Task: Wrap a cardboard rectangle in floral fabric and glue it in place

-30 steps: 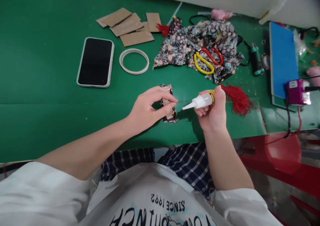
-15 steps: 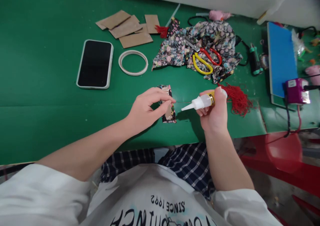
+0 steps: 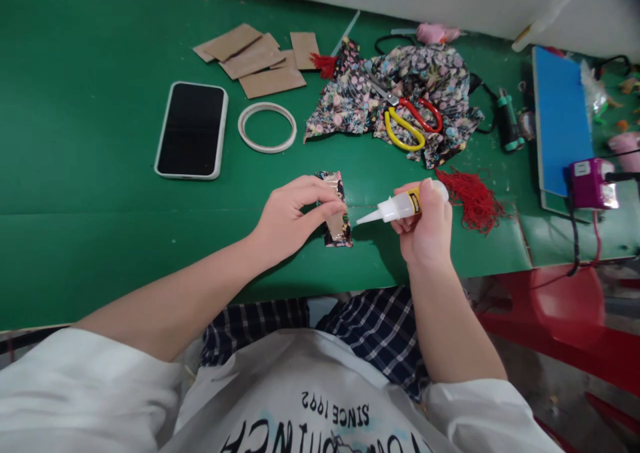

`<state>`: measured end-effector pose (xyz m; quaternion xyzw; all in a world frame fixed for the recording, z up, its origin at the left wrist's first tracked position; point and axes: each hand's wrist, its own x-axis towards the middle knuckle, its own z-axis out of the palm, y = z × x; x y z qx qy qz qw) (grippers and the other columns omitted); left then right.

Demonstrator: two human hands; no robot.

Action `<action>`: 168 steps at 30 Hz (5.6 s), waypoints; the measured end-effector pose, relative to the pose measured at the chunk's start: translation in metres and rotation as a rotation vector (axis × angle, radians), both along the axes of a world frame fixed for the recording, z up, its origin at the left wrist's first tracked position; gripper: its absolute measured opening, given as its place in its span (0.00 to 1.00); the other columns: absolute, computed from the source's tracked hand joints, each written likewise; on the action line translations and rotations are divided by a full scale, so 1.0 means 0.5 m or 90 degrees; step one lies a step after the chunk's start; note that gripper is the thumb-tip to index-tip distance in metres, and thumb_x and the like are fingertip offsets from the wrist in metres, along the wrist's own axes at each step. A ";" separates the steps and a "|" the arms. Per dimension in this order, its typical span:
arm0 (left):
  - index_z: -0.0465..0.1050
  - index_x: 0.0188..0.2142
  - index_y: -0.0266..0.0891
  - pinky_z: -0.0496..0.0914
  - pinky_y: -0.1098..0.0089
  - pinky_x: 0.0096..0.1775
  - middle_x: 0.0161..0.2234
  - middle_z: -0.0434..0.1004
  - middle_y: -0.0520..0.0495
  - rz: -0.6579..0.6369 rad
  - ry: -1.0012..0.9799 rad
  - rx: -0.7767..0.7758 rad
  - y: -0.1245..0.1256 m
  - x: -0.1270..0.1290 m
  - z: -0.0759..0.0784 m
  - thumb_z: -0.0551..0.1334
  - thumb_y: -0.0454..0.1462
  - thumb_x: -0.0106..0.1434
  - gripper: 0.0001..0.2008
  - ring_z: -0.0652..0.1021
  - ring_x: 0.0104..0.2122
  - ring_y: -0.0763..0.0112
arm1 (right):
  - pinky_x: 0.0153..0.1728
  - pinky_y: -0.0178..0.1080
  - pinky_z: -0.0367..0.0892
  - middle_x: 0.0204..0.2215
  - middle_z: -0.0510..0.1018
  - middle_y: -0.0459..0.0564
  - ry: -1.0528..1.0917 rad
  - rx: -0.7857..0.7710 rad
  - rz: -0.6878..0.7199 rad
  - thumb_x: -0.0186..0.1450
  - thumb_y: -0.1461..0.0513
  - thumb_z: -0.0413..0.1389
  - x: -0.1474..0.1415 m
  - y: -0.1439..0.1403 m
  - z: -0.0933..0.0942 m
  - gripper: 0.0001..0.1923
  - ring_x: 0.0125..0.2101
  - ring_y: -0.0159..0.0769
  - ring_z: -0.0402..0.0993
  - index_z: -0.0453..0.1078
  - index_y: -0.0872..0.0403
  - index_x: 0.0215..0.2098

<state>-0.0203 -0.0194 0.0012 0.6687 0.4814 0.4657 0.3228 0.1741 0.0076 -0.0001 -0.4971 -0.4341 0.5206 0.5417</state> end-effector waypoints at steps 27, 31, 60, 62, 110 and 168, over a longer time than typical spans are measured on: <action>0.69 0.35 0.40 0.70 0.73 0.29 0.22 0.72 0.54 0.072 -0.088 -0.142 0.024 -0.023 -0.005 0.62 0.37 0.58 0.05 0.75 0.24 0.76 | 0.09 0.29 0.49 0.14 0.61 0.39 -0.021 0.014 0.011 0.57 0.48 0.56 0.000 -0.004 -0.005 0.17 0.11 0.21 0.51 0.70 0.53 0.24; 0.69 0.40 0.40 0.72 0.73 0.33 0.27 0.72 0.53 0.047 -0.137 -0.137 0.036 -0.032 -0.014 0.66 0.35 0.53 0.14 0.75 0.28 0.75 | 0.09 0.29 0.50 0.13 0.60 0.38 -0.031 0.014 0.016 0.58 0.48 0.55 0.001 -0.004 -0.007 0.17 0.11 0.21 0.51 0.70 0.53 0.24; 0.75 0.37 0.37 0.68 0.73 0.27 0.26 0.74 0.51 0.028 -0.173 -0.272 0.042 -0.032 -0.008 0.64 0.37 0.55 0.09 0.71 0.23 0.77 | 0.09 0.28 0.50 0.13 0.62 0.38 0.002 0.005 0.018 0.57 0.50 0.58 0.002 -0.003 -0.011 0.16 0.11 0.20 0.51 0.71 0.54 0.24; 0.74 0.38 0.39 0.66 0.74 0.25 0.23 0.69 0.53 0.005 -0.200 -0.267 0.042 -0.032 -0.011 0.60 0.38 0.59 0.08 0.68 0.21 0.78 | 0.09 0.28 0.50 0.13 0.62 0.38 0.002 0.003 0.018 0.57 0.50 0.58 0.002 -0.003 -0.011 0.16 0.11 0.20 0.51 0.71 0.54 0.24; 0.77 0.34 0.42 0.68 0.72 0.37 0.30 0.76 0.52 0.242 0.322 -0.005 0.072 -0.101 -0.029 0.63 0.37 0.57 0.05 0.75 0.31 0.72 | 0.10 0.30 0.49 0.12 0.62 0.38 -0.118 0.036 0.004 0.55 0.49 0.58 0.006 -0.009 -0.021 0.16 0.11 0.22 0.53 0.70 0.54 0.25; 0.70 0.46 0.34 0.64 0.60 0.48 0.46 0.76 0.46 -0.190 0.516 0.239 -0.050 -0.059 -0.039 0.52 0.28 0.63 0.14 0.72 0.47 0.62 | 0.61 0.63 0.41 0.46 0.76 0.50 -0.895 0.529 0.585 0.60 0.68 0.47 0.014 -0.027 0.044 0.19 0.55 0.45 0.63 0.69 0.53 0.48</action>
